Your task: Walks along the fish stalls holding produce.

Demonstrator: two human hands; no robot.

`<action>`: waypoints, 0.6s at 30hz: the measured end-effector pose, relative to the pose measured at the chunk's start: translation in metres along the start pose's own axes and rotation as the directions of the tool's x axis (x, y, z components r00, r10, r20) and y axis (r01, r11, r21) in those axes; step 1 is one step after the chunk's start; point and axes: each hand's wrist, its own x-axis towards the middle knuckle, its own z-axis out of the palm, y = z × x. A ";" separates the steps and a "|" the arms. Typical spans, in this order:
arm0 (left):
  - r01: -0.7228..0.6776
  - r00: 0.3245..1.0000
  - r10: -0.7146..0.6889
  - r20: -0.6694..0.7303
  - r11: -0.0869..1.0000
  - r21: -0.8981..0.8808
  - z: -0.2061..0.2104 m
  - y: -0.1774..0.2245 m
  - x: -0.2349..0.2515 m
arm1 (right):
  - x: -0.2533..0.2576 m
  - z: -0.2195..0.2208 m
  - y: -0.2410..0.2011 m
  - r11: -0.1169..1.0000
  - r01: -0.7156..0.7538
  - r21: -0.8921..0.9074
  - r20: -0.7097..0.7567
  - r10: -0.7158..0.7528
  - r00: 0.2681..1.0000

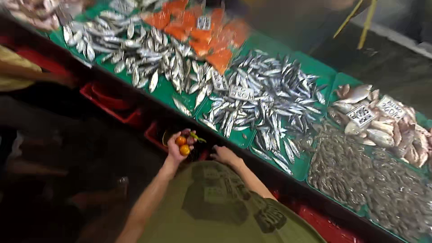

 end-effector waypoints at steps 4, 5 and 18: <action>-0.022 0.985 0.040 0.169 0.994 -0.108 -0.010 0.004 -0.001 | 0.007 0.014 0.007 1.000 -0.020 -0.014 0.046 0.021 0.999; -0.019 0.979 0.043 0.199 0.992 -0.124 -0.011 0.004 -0.001 | 0.007 0.016 0.008 1.000 -0.023 -0.018 0.061 0.024 0.998; 0.023 0.983 0.006 0.182 0.988 -0.155 -0.012 -0.004 0.004 | 0.008 0.012 0.007 1.000 -0.023 -0.021 0.069 0.024 0.997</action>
